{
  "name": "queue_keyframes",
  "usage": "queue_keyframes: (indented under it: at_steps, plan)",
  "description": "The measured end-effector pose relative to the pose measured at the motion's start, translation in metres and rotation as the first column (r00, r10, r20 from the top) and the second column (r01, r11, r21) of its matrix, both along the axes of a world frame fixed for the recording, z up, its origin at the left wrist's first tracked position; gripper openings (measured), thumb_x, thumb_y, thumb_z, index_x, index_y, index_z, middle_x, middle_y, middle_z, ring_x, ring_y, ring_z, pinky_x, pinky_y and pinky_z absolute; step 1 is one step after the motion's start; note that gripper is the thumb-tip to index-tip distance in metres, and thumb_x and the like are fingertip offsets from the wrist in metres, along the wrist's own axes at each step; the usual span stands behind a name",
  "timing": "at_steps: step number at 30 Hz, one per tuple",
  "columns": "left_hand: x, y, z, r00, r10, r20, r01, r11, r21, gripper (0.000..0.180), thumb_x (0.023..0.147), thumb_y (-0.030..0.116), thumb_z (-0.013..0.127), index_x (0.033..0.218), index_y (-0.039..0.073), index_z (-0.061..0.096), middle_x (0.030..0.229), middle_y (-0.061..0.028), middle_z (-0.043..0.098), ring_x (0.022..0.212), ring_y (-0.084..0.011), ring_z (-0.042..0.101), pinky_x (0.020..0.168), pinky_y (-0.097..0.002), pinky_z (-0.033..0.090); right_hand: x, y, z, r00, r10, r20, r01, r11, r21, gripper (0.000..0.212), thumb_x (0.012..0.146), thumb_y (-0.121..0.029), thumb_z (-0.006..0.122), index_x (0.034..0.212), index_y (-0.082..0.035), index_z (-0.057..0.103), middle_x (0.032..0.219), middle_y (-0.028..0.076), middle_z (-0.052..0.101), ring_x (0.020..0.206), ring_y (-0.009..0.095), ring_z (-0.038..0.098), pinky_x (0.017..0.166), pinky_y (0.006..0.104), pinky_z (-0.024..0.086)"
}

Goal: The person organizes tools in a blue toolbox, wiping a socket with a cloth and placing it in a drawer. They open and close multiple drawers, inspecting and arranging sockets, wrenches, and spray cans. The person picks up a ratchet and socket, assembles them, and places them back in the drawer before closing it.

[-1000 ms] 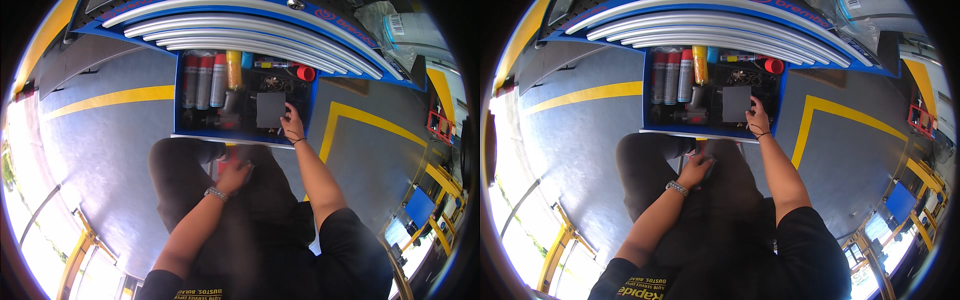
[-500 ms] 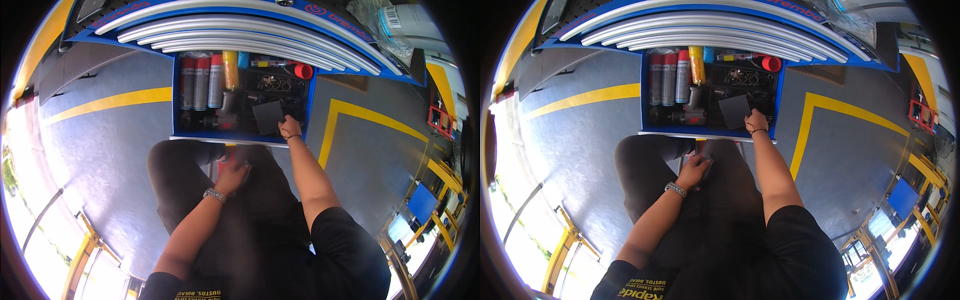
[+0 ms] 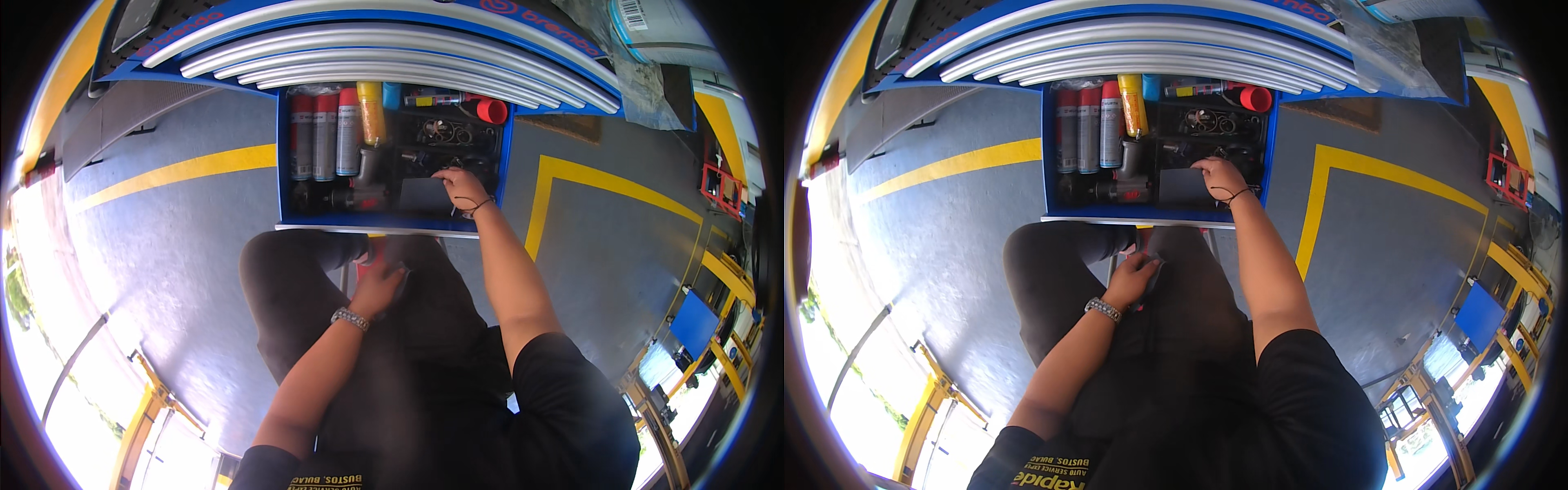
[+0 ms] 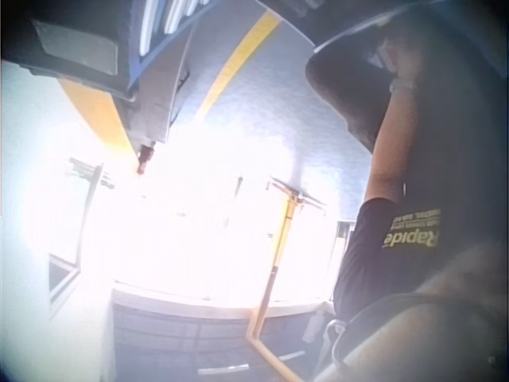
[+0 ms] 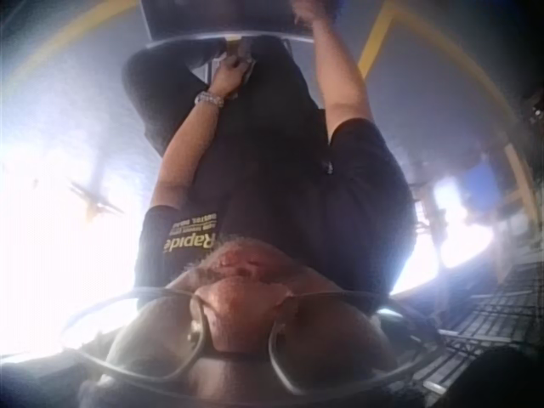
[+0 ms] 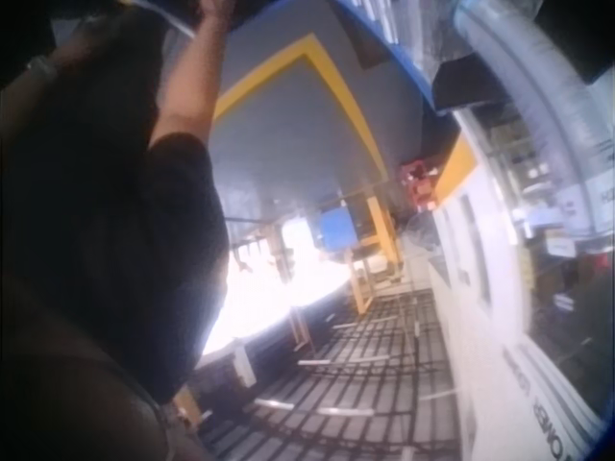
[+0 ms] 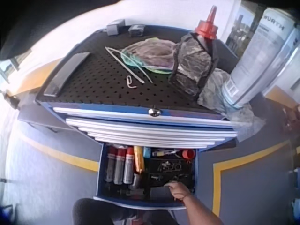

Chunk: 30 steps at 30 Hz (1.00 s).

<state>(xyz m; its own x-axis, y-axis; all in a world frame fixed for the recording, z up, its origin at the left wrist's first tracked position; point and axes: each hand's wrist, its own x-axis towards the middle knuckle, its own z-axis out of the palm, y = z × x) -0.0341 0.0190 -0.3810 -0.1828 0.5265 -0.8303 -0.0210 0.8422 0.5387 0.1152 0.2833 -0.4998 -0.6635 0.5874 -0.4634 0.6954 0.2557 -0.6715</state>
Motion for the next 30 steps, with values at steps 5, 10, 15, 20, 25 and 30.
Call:
queue_keyframes:
  at_steps: [5, 10, 15, 20, 25, 30]
  plan:
    - [0.001, -0.004, -0.006, 0.999, -0.014, -0.03, 0.015, 1.0, 0.022, 0.033, 0.094, 0.03, 0.064, 0.107, 0.0, 0.067, 0.096, -0.0109, 0.07, 0.088, -0.0175, 0.066, 0.079, -0.0315, 0.049, -0.003, -0.018, -0.002, 0.915, -0.021, 0.403, -0.078, 0.97, 0.229, 0.03, 0.09, -0.016, 0.055, 0.117, -0.011, 0.066, 0.126, 0.016, 0.058, 0.108, 0.037, 0.061, 0.093, 0.0448, 0.051]
    - [0.002, -0.01, -0.017, 1.0, -0.01, -0.007, 0.01, 1.0, 0.02, 0.033, 0.094, 0.03, 0.064, 0.106, -0.001, 0.067, 0.095, -0.0101, 0.07, 0.085, -0.016, 0.065, 0.076, -0.0306, 0.049, 0.02, -0.03, -0.006, 0.916, -0.26, 0.305, 0.132, 0.914, 0.383, 0.024, 0.088, -0.016, 0.057, 0.11, -0.01, 0.065, 0.125, 0.016, 0.058, 0.105, 0.038, 0.062, 0.086, 0.0456, 0.053]
    - [0.002, -0.009, -0.018, 1.0, -0.008, -0.007, 0.008, 1.0, 0.02, 0.033, 0.094, 0.029, 0.064, 0.107, -0.001, 0.067, 0.095, -0.0101, 0.07, 0.084, -0.0171, 0.066, 0.076, -0.0314, 0.049, 0.044, -0.065, 0.004, 0.855, -0.471, 0.217, 0.414, 0.872, 0.259, 0.02, 0.086, -0.024, 0.061, 0.094, -0.007, 0.067, 0.09, 0.017, 0.069, 0.085, 0.039, 0.067, 0.076, 0.0471, 0.053]
    - [0.004, -0.006, -0.012, 0.999, -0.001, -0.033, 0.002, 0.999, 0.042, 0.034, 0.094, 0.03, 0.064, 0.108, -0.001, 0.067, 0.096, -0.011, 0.07, 0.087, -0.0189, 0.066, 0.079, -0.032, 0.049, 0.061, -0.111, 0.018, 0.845, -0.256, 0.47, 0.327, 0.942, -0.074, 0.028, 0.087, -0.028, 0.061, 0.087, -0.001, 0.067, 0.077, 0.02, 0.07, 0.077, 0.039, 0.069, 0.071, 0.0456, 0.054]
    - [0.003, -0.002, -0.007, 0.999, -0.032, -0.031, 0.034, 0.998, 0.059, 0.034, 0.094, 0.03, 0.063, 0.108, -0.001, 0.067, 0.097, -0.0125, 0.07, 0.091, -0.0198, 0.066, 0.082, -0.0322, 0.049, 0.061, -0.113, -0.01, 0.523, -0.6, 0.605, 0.817, 0.151, -0.556, 0.029, 0.086, -0.022, 0.057, 0.103, 0.002, 0.062, 0.091, 0.02, 0.069, 0.077, 0.032, 0.069, 0.07, 0.0434, 0.056]
    - [0.005, -0.006, -0.013, 0.998, -0.043, -0.044, 0.044, 0.998, 0.042, 0.034, 0.094, 0.031, 0.064, 0.107, -0.001, 0.066, 0.096, -0.0128, 0.07, 0.09, -0.0202, 0.066, 0.08, -0.0331, 0.049, 0.059, -0.099, -0.02, 0.379, -0.679, 0.629, 0.745, -0.179, -0.642, 0.017, 0.082, -0.012, 0.047, 0.09, 0.0, 0.056, 0.091, 0.018, 0.068, 0.077, 0.028, 0.068, 0.07, 0.0402, 0.056]
